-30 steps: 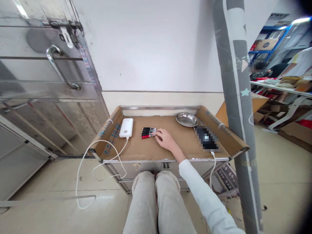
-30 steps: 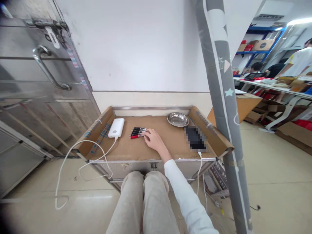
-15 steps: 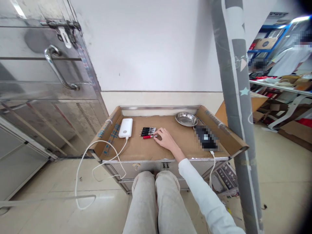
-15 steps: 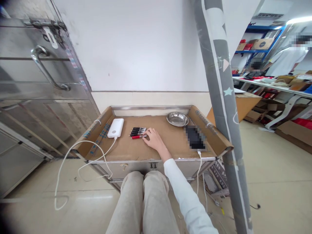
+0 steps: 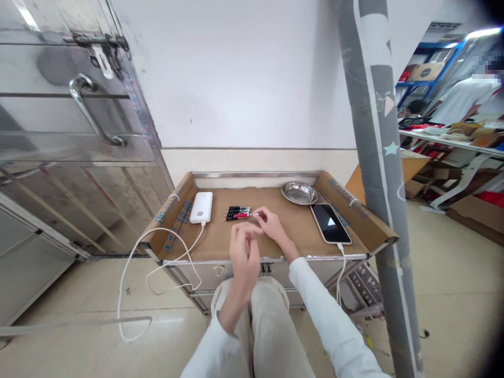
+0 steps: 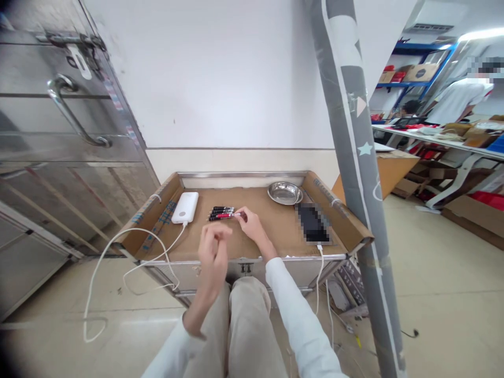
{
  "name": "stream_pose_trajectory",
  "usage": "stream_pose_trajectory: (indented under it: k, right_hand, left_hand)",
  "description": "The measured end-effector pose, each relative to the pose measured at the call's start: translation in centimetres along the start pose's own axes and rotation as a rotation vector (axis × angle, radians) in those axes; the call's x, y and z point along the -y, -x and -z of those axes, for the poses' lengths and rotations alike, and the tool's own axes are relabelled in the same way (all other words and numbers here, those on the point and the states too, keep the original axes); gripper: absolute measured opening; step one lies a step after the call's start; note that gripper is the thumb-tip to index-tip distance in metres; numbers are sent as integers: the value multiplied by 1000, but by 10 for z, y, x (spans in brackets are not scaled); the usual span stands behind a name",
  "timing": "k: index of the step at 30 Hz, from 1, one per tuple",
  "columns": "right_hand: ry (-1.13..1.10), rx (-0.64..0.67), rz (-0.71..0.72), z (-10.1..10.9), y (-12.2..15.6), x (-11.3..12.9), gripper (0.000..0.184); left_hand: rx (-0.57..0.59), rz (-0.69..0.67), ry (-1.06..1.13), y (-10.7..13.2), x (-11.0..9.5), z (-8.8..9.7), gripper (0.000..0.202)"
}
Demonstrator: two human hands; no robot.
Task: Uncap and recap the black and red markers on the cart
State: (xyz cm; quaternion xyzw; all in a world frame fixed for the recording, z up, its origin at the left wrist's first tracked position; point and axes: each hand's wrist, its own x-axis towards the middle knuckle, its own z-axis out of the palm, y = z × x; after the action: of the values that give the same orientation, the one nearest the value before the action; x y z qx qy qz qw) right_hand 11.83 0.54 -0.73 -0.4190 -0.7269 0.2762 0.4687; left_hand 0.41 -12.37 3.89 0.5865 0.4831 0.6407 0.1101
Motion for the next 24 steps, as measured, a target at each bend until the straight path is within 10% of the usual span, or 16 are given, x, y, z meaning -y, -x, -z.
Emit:
stream_pose_trajectory:
  k: [8,15,24]
  right_hand:
    - [-495,-136,-229,10,-12,-16,36]
    - [-811,-228,-373,23,-20,-25,30]
    - [-863,-140,-365,25,-19,-25,26]
  left_hand:
    - [94,151,-153,-50,88,-65,36]
    - [250,-33,-8,-76,103,-98,37]
    - [203,25,158,-83,110,-95,22]
